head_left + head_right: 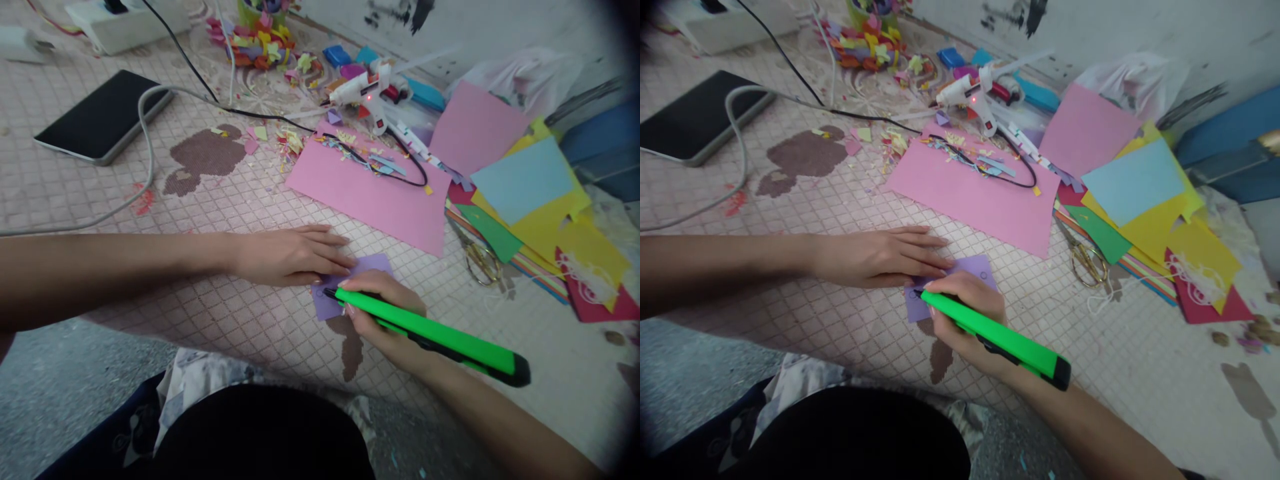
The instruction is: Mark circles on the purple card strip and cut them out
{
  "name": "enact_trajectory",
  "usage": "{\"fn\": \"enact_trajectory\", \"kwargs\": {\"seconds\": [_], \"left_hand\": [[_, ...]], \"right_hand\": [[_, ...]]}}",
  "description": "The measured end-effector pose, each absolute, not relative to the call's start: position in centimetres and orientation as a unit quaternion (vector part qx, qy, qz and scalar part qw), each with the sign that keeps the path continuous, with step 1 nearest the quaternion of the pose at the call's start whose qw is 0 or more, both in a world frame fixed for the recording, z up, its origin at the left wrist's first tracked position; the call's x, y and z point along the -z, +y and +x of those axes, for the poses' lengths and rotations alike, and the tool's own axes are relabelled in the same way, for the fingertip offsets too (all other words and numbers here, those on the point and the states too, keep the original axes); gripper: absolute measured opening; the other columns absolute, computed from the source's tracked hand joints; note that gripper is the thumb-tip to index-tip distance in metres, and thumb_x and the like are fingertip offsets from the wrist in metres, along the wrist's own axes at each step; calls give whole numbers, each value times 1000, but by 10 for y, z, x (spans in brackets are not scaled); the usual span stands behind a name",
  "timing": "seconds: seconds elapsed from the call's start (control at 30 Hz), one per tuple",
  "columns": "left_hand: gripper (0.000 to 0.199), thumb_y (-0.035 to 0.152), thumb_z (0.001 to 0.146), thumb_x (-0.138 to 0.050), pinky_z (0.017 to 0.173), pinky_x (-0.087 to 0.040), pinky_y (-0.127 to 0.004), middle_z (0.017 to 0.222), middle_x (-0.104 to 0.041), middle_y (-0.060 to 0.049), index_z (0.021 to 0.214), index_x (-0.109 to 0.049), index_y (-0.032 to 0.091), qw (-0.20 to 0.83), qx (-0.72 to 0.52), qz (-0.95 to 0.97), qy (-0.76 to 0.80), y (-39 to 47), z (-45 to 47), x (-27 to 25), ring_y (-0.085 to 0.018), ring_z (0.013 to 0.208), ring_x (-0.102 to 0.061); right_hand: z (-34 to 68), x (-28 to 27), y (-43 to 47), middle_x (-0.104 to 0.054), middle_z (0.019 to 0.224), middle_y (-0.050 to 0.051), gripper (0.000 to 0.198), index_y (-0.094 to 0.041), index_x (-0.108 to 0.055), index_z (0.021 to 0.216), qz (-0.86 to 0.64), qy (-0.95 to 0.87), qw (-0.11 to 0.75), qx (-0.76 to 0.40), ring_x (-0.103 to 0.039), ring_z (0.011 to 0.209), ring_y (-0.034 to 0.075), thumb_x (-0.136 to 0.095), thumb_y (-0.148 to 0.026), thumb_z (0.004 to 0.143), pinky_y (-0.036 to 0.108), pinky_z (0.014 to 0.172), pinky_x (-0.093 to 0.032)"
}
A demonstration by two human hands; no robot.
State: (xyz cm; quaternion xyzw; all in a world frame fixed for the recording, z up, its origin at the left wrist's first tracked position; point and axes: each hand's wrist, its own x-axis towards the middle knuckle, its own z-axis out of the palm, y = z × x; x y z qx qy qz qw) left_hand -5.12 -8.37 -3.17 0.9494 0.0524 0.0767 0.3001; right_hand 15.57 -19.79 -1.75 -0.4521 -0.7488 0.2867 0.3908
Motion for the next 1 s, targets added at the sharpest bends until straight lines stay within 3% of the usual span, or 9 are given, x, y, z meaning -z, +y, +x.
{"fn": "enact_trajectory", "kwargs": {"seconds": [1.0], "left_hand": [[43,20,95,-48,122,-14,-45,149,-46,-1,138,-51,27,311,-78,946,55,-84,-51,32,-24,145,-29]], "right_hand": [[155,19,-200,-69,88,0,25,-27,-65,101,-456,-743,394,-291,-66,81,16,-63,-11,81,31,75,-57]]}}
